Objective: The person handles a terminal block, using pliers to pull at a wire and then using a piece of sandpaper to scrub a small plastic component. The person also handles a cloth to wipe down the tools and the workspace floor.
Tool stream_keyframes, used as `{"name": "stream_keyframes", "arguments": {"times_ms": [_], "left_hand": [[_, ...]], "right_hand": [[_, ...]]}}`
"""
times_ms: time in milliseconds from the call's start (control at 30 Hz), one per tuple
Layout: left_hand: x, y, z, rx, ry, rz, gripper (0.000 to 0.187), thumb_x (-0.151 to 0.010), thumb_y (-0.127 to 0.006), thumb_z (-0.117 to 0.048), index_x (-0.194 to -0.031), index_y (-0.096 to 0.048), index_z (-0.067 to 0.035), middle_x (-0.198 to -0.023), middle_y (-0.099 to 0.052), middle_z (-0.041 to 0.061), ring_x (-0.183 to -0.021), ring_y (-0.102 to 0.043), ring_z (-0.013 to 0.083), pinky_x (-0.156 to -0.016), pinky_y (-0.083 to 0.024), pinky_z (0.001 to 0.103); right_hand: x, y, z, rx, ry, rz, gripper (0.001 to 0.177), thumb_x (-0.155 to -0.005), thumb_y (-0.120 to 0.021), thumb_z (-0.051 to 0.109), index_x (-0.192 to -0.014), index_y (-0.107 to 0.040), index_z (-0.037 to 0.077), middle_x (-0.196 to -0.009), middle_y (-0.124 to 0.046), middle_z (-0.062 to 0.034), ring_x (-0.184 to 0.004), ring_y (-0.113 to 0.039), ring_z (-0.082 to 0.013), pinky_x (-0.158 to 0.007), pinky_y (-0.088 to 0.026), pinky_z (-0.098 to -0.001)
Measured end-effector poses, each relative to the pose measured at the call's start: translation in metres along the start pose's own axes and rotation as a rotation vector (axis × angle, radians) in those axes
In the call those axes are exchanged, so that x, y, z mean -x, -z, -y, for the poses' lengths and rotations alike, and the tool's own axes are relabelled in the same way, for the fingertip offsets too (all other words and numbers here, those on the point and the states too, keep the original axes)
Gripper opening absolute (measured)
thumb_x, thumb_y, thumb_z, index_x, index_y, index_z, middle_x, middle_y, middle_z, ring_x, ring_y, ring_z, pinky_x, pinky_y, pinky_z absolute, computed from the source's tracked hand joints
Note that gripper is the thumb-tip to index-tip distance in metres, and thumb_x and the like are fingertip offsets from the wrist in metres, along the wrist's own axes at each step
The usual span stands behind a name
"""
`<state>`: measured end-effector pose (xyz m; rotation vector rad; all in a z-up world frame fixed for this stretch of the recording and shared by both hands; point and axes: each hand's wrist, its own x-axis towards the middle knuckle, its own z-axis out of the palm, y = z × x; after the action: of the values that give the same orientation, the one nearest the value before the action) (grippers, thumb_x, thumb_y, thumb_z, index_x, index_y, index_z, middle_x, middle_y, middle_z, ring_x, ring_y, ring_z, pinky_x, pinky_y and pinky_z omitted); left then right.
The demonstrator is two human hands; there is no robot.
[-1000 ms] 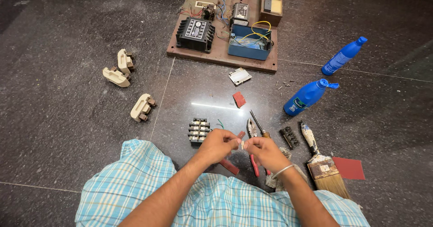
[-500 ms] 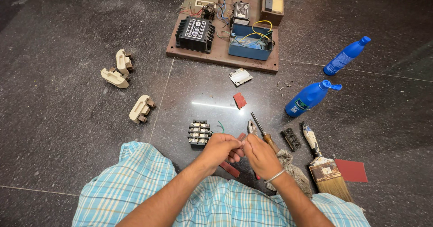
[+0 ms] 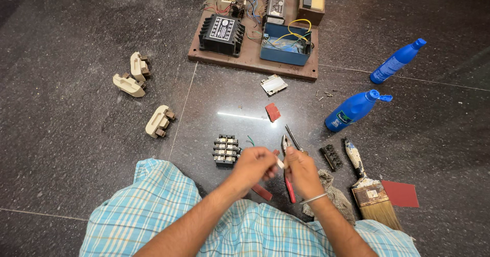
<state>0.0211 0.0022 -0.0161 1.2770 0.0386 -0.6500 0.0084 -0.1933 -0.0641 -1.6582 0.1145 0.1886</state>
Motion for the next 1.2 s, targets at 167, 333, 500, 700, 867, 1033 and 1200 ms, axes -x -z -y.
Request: {"name": "stream_keyframes", "arguments": {"times_ms": [167, 333, 500, 700, 867, 1033, 1200], "left_hand": [[-0.017, 0.022, -0.011, 0.058, -0.126, -0.233, 0.015, -0.094, -0.061, -0.013, -0.091, -0.070, -0.001, -0.083, -0.071, 0.007, -0.066, -0.065, 0.0109, -0.060, -0.056, 0.028], [-0.015, 0.022, -0.009, 0.113, -0.113, -0.259, 0.011, -0.091, -0.062, -0.011, -0.090, -0.065, -0.001, -0.085, -0.073, 0.008, -0.065, -0.069, 0.0149, -0.059, -0.056, 0.029], [-0.016, 0.022, -0.008, 0.125, -0.096, -0.254, 0.011, -0.092, -0.061, -0.008, -0.087, -0.060, 0.002, -0.079, -0.068, 0.011, -0.063, -0.070, 0.0183, -0.058, -0.059, 0.033], [-0.016, 0.025, -0.013, 0.054, -0.122, -0.248, 0.011, -0.093, -0.061, -0.009, -0.088, -0.063, 0.001, -0.077, -0.068, 0.010, -0.066, -0.070, 0.0156, -0.062, -0.059, 0.031], [-0.019, 0.025, -0.019, 0.085, -0.138, -0.217, 0.010, -0.092, -0.062, -0.010, -0.086, -0.063, -0.002, -0.086, -0.074, 0.010, -0.065, -0.068, 0.0151, -0.060, -0.057, 0.031], [-0.015, 0.025, -0.027, 0.080, -0.166, -0.189, 0.013, -0.093, -0.061, -0.015, -0.086, -0.063, -0.004, -0.090, -0.076, 0.010, -0.065, -0.067, 0.0133, -0.058, -0.054, 0.030], [-0.001, 0.019, -0.037, 0.058, -0.154, -0.210, 0.013, -0.093, -0.061, -0.015, -0.086, -0.064, -0.004, -0.089, -0.075, 0.009, -0.065, -0.066, 0.0126, -0.058, -0.052, 0.029]], "right_hand": [[0.016, -0.011, 0.008, 0.727, 0.058, 0.128, 0.022, -0.089, -0.068, 0.031, -0.085, -0.072, 0.010, -0.074, -0.071, -0.0049, -0.071, -0.067, -0.0215, -0.065, -0.054, -0.0376], [0.034, -0.039, 0.026, 1.104, 0.110, 0.314, 0.040, -0.070, -0.085, 0.040, -0.095, -0.071, 0.011, -0.101, -0.072, -0.0106, -0.087, -0.069, -0.0330, -0.072, -0.054, -0.0463], [0.031, -0.039, 0.023, 1.273, 0.066, 0.396, 0.021, -0.079, -0.076, 0.027, -0.090, -0.071, 0.010, -0.100, -0.072, -0.0098, -0.088, -0.070, -0.0301, -0.076, -0.055, -0.0434], [0.005, 0.000, 0.017, 0.588, -0.101, 0.175, 0.019, -0.089, -0.061, 0.019, -0.088, -0.074, 0.006, -0.078, -0.078, -0.0091, -0.066, -0.071, -0.0186, -0.064, -0.057, -0.0333], [0.024, 0.063, 0.050, 0.322, 0.004, 0.001, 0.018, -0.090, -0.054, 0.016, -0.087, -0.067, 0.004, -0.071, -0.069, -0.0073, -0.063, -0.064, -0.0158, -0.058, -0.051, -0.0293], [0.114, 0.111, 0.119, -0.012, -0.233, 0.179, 0.026, -0.098, -0.052, 0.025, -0.081, -0.050, 0.006, -0.065, -0.058, -0.0067, -0.056, -0.057, -0.0154, -0.052, -0.048, -0.0307], [0.216, 0.129, 0.139, 0.138, -0.308, 0.880, 0.022, -0.103, -0.057, 0.022, -0.098, -0.060, 0.000, -0.086, -0.064, -0.0105, -0.071, -0.066, -0.0213, -0.065, -0.055, -0.0368]]}}
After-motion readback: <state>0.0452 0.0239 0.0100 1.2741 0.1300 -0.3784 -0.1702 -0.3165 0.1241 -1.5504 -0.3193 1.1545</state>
